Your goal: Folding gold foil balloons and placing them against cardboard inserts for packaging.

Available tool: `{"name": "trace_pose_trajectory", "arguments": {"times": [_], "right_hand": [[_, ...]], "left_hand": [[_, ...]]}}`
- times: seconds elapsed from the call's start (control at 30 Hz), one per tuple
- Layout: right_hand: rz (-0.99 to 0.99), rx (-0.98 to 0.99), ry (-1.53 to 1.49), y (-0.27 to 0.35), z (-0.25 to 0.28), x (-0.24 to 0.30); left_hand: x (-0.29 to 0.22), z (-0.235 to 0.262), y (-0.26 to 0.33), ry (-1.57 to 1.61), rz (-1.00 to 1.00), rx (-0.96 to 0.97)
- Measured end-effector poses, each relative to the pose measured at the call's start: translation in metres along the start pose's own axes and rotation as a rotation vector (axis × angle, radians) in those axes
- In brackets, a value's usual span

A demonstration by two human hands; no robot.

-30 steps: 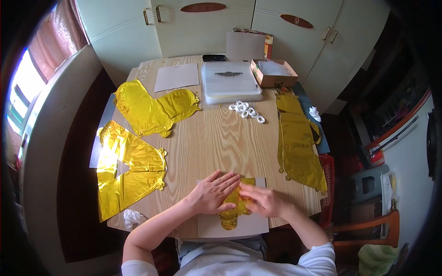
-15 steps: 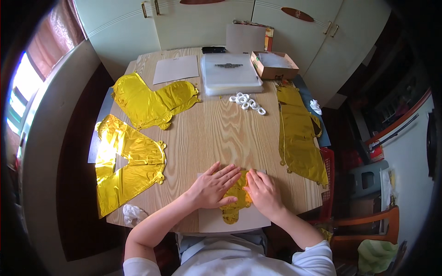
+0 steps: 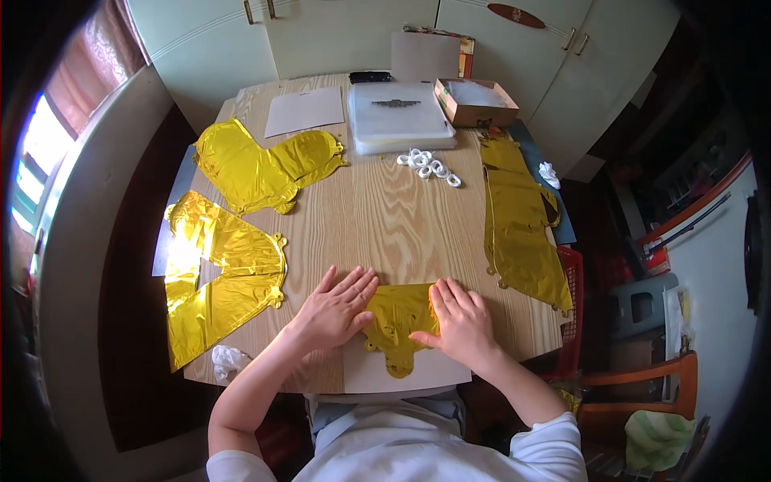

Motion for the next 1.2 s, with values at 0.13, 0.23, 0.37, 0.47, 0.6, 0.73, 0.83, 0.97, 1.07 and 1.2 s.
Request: {"name": "trace_pose_trajectory", "arguments": {"times": [0.13,0.23,0.37,0.47,0.6,0.73,0.83,0.97,1.07,1.2], "right_hand": [[0.008,-0.016,-0.005,0.004,-0.004,-0.002],[0.000,-0.018,-0.010,0.005,-0.005,-0.001],[-0.008,0.001,-0.009,0.004,-0.007,0.000],[-0.019,0.001,-0.028,0.003,-0.006,-0.001],[-0.022,-0.046,-0.075,0.004,-0.005,-0.004],[-0.008,-0.096,-0.102,0.006,0.002,-0.002],[0.032,-0.028,-0.265,0.017,0.002,0.014],[0.126,-0.030,-0.305,0.015,0.009,0.033],[0.094,-0.012,-0.312,0.015,0.005,0.035],[0.051,-0.004,-0.321,0.015,-0.001,0.034]], "left_hand": [[0.007,0.006,0.005,-0.092,0.059,-0.037],[0.006,0.021,0.000,-0.222,0.069,-0.035],[-0.028,0.033,-0.032,-0.092,-0.179,-0.172],[-0.035,0.008,-0.057,0.073,-0.274,-0.111],[-0.044,-0.001,-0.057,-0.032,-0.253,-0.080],[-0.048,-0.001,-0.053,-0.147,-0.244,-0.108],[-0.049,-0.004,-0.052,-0.164,-0.237,-0.100],[-0.048,-0.004,-0.052,-0.149,-0.235,-0.098],[-0.047,-0.005,-0.053,-0.156,-0.238,-0.114],[-0.046,-0.007,-0.053,-0.143,-0.246,-0.117]]}}
Point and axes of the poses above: each hand's wrist, its own y-axis away from the middle knuckle, its own z-axis out of the back of the hand, x = y × z, the point moved 8 cm from there along -y, towards the middle knuckle, and after that the axes turned 8 degrees about x, right-handed, at the moved point
